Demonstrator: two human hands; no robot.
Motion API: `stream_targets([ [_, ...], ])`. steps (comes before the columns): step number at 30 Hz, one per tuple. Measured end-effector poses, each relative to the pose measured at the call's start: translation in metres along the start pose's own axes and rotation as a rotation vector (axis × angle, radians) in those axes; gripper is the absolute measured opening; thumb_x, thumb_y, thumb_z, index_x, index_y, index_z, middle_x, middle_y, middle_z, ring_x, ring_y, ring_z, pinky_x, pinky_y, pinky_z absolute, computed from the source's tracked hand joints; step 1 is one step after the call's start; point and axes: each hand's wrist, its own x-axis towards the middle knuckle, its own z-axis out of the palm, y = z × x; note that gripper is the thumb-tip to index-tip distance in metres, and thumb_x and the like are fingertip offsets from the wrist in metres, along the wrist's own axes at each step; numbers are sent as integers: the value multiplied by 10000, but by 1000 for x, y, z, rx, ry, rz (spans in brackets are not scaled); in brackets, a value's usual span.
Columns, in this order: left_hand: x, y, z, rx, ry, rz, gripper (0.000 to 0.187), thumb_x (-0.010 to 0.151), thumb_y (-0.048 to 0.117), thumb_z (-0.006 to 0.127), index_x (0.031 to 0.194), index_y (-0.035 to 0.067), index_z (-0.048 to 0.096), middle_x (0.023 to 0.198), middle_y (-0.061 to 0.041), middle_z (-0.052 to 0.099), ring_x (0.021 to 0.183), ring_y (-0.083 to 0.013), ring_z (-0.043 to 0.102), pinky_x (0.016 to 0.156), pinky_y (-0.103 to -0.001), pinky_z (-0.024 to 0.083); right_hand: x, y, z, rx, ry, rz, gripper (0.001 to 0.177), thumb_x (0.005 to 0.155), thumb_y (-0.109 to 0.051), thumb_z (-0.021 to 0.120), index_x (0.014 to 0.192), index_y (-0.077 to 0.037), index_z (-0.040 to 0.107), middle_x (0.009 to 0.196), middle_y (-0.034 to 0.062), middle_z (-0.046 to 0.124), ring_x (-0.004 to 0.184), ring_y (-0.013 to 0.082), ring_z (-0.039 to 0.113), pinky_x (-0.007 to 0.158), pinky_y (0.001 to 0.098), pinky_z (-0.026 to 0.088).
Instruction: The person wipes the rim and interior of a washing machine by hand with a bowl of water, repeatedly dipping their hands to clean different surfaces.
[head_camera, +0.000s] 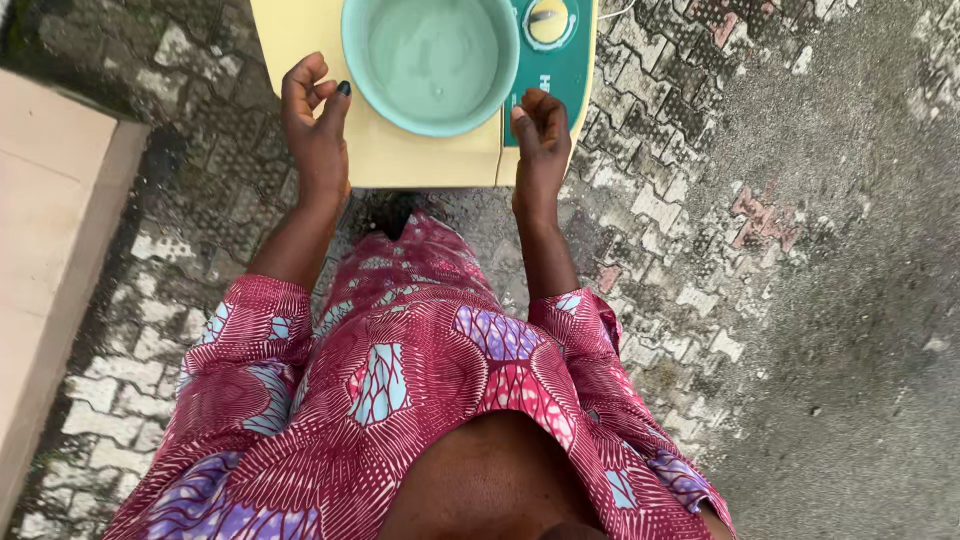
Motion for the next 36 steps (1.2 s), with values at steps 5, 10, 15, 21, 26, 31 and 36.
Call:
stream_targets([
  [5,-40,9,-1,-60,-24,89,398,1047,17,681,1424,47,559,1418,-70,570,1201,-149,550,1115,-353,502,-46,-33,16,124,-63,3,231,1035,-64,640,1254,-9,588,1234,95,629,1172,202,629,1044,364,523],
  [10,-74,24,-38,-95,-30,67,428,1055,21,651,1461,48,518,1429,-73,545,1258,-149,552,1152,-354,489,-84,-42,73,248,-246,102,217,1025,-78,628,1229,-17,591,1226,113,655,1137,222,666,991,375,567],
  [15,-67,29,-103,-210,-34,44,405,1106,51,627,1485,63,486,1442,-92,541,1321,-174,554,1147,-377,514,-110,-35,145,206,-365,191,213,1015,-71,636,1215,-9,595,1212,120,661,1126,212,662,969,357,560],
  [21,-30,54,-212,-39,-81,-37,467,1057,74,606,1501,80,461,1503,-89,496,1356,-204,522,1132,-383,507,-133,-18,274,189,-419,191,232,1020,-97,624,1237,-16,603,1197,101,657,1121,203,667,954,355,565],
  [26,1,81,-299,27,-72,-2,465,1055,55,605,1500,66,468,1536,-99,481,1356,-207,522,1085,-379,513,-151,-4,370,287,-477,222,223,1023,-95,622,1230,-15,596,1220,99,657,1119,201,659,961,347,545],
  [31,29,96,-350,-30,-11,29,501,1035,35,617,1510,59,459,1517,-125,505,1336,-214,545,1129,-384,487,-144,-3,422,227,-535,189,213,1031,-97,623,1229,-22,596,1206,85,654,1111,192,669,953,341,552],
  [36,72,97,-376,-22,30,31,487,1043,40,599,1506,56,448,1528,-119,478,1340,-207,527,1121,-392,492,-114,2,471,264,-557,214,205,1021,-99,629,1207,-16,605,1207,86,656,1086,193,675,923,345,555],
])
